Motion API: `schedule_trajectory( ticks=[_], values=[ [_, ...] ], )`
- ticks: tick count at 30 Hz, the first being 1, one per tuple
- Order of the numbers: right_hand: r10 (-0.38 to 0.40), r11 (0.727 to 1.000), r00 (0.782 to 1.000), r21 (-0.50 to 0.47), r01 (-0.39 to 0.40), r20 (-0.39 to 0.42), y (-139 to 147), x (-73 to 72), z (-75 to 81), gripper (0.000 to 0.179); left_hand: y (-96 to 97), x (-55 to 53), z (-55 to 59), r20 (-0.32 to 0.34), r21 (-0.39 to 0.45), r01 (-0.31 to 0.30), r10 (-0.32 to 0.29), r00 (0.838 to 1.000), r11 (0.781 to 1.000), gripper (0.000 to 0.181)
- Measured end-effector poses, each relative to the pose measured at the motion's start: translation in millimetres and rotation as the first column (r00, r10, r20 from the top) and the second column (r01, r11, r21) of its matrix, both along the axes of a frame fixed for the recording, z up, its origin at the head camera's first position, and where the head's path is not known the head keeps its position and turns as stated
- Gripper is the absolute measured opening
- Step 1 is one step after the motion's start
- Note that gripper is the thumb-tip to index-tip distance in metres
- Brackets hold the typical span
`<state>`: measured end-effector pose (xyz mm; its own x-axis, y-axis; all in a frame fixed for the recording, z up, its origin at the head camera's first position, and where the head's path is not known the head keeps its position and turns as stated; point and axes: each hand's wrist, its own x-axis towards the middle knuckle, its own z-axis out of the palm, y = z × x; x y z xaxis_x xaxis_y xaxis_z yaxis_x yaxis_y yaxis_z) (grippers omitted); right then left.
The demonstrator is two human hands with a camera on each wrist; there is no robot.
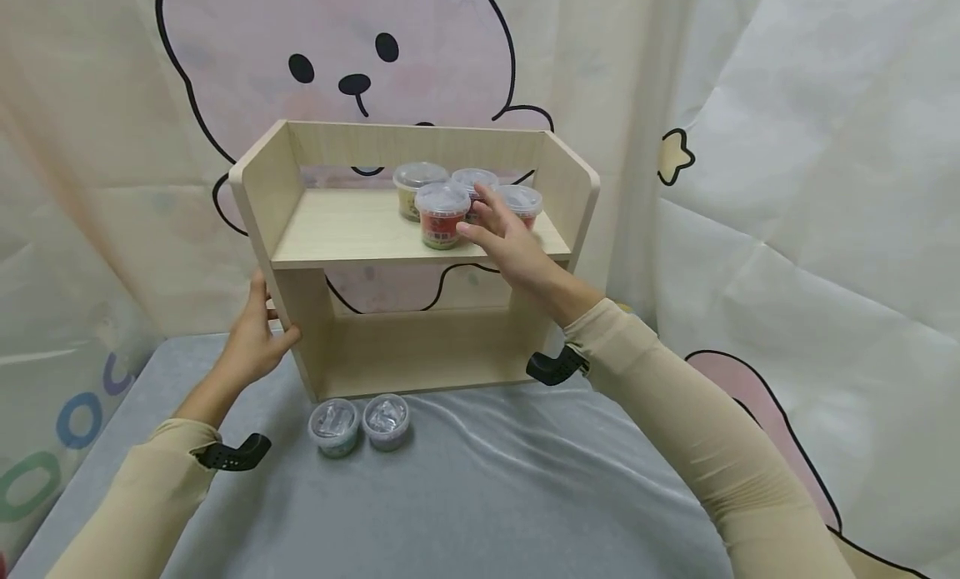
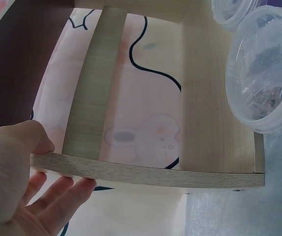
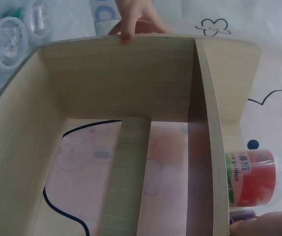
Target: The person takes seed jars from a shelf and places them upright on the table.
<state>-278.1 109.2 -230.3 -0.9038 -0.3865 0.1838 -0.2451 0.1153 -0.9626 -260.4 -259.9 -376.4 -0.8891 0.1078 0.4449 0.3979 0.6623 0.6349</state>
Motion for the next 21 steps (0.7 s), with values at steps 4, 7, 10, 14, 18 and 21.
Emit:
schedule_trajectory(
  ticks=[4,7,10,14,18,21],
  values=[
    [-0.004,0.998,1.0,-0.069,0.005,0.02,-8.6,-9.1,0.3,0.074,-0.2,0.3,0.9,0.008,-0.008,-0.008,0.008,1.0,1.0,0.096],
    [-0.006,0.997,1.0,-0.073,0.007,0.02,-13.5,-12.8,0.5,0.073,0.2,-0.5,1.0,0.002,-0.009,-0.008,0.008,1.0,1.0,0.097],
    [-0.008,0.998,1.0,-0.058,0.009,0.018,-17.2,-14.9,0.3,0.074,0.3,-1.1,0.2,-0.005,-0.006,-0.005,0.005,1.0,1.0,0.098],
    [-0.026,0.999,0.999,-0.043,0.027,0.031,-20.5,-17.4,1.1,0.076,0.2,-1.7,-0.9,-0.006,-0.007,-0.007,0.007,1.0,1.0,0.1],
    [-0.05,0.998,0.998,-0.024,0.051,0.041,-22.9,-20.6,2.8,0.073,0.5,-2.1,-0.4,-0.001,-0.01,-0.013,0.013,1.0,1.0,0.1],
    [-0.063,0.998,0.997,-0.021,0.064,0.05,-24.6,-22.9,3.7,0.071,0.2,-2.2,0.4,0.004,-0.01,-0.011,0.011,1.0,1.0,0.1]
  ],
)
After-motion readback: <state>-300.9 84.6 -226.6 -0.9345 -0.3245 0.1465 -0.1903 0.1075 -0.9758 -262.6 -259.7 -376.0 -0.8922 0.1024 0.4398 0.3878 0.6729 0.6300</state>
